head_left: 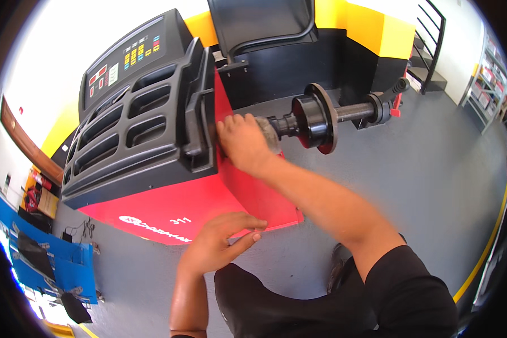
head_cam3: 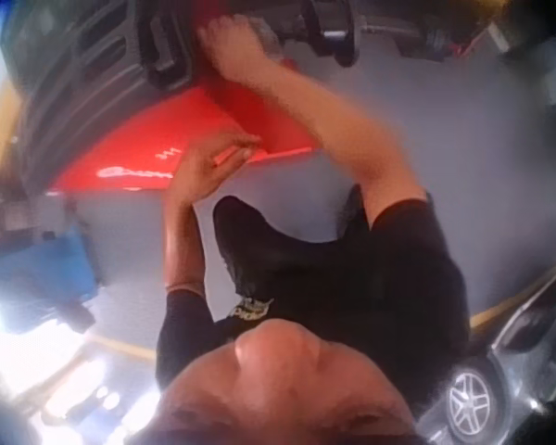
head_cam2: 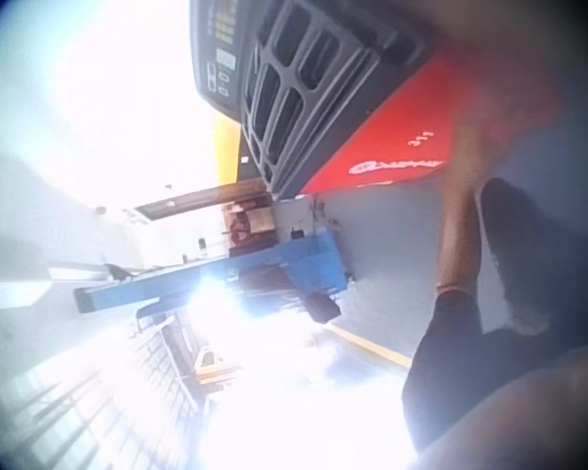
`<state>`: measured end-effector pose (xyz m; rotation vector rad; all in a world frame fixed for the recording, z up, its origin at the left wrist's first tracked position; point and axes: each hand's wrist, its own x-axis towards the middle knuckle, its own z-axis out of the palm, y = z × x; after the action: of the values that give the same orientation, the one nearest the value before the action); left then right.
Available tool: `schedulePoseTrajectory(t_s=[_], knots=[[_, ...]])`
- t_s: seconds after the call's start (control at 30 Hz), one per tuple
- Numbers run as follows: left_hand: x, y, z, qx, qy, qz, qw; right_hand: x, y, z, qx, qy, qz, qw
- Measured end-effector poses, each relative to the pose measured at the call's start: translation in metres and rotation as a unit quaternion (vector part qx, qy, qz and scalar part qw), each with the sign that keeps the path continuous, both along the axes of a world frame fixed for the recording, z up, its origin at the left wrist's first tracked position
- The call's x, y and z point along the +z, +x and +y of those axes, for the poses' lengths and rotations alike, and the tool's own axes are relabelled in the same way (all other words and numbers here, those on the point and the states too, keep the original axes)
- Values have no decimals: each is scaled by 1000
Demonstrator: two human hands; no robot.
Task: The person wipes the control panel, levers, and red base of a wheel alignment machine using a cloth. They then clean the black seat and the gray cover of the machine, moving around the equipment to reach different surfaces.
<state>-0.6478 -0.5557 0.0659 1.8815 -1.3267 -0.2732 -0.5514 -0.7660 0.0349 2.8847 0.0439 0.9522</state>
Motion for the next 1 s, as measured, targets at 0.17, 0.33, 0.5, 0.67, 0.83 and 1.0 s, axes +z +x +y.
schedulePoseTrajectory(t_s=[0.17,0.33,0.5,0.67,0.83,1.0], knots=[[-34,13,26,117,4,18,993,-1,-4,-21,116,12,-42,992],[4,20,40,350,-71,-50,933,43,-16,-51,173,454,4,874],[17,23,22,417,-92,-18,904,26,-16,27,225,700,-122,667],[-3,12,9,358,-81,26,930,15,36,41,362,776,-76,510],[-89,8,-22,202,-48,182,961,35,62,8,275,658,-79,696],[-140,24,-34,91,-197,430,876,30,-12,28,337,634,57,693]])
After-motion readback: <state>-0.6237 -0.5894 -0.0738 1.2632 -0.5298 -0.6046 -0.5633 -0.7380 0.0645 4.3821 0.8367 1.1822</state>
